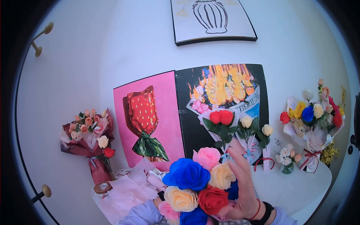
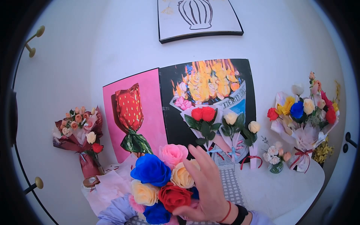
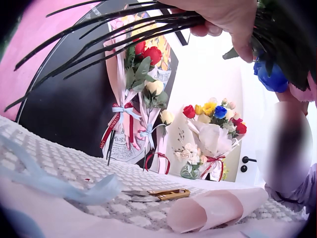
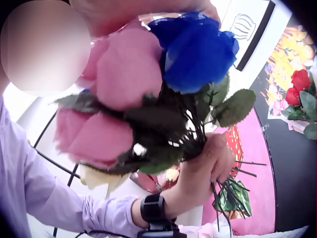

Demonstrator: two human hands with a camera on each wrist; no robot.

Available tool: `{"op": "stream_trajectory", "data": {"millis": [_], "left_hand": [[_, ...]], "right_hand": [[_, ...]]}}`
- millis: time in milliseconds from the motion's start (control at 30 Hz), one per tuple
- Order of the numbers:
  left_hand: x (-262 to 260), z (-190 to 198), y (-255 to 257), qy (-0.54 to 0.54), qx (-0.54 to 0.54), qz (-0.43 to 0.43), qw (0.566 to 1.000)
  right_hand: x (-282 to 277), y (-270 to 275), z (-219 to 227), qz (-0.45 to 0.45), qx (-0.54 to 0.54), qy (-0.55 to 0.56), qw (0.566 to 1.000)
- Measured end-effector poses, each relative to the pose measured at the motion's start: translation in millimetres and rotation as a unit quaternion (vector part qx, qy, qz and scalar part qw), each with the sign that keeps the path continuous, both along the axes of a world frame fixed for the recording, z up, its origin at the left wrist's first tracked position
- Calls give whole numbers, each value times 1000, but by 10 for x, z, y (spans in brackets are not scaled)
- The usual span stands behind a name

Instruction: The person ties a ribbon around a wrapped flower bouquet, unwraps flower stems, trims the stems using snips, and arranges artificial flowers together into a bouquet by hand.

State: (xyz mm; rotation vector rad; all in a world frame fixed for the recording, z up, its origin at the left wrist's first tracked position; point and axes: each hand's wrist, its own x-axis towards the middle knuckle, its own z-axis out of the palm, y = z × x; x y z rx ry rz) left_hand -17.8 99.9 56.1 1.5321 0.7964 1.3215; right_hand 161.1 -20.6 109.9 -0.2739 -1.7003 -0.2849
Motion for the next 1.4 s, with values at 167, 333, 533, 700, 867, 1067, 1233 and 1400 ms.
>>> {"op": "stream_trajectory", "data": {"millis": [167,333,533,700,867,1067,1233,1400], "left_hand": [[234,301,20,-11,53,13,998],[12,-46,-113,-33,116,38,992],[76,345,-101,-42,219,58,973],[261,335,-127,-104,241,66,963],[186,266,-143,-85,165,-1,983],[247,316,-189,-171,149,-8,974],[229,420,-287,-100,157,18,982],[282,296,-213,-41,206,68,975]], "right_hand": [[92,60,211,25,-78,-135,988],[206,215,-98,43,-38,124,991],[-85,528,-408,-25,-212,19,977],[-420,747,-272,-41,-155,-48,986],[-433,881,-282,-95,-172,-104,975],[-446,980,-390,-59,-194,-133,970],[-414,963,-431,76,-358,-154,918],[-390,941,-433,22,-301,-174,937]]}}
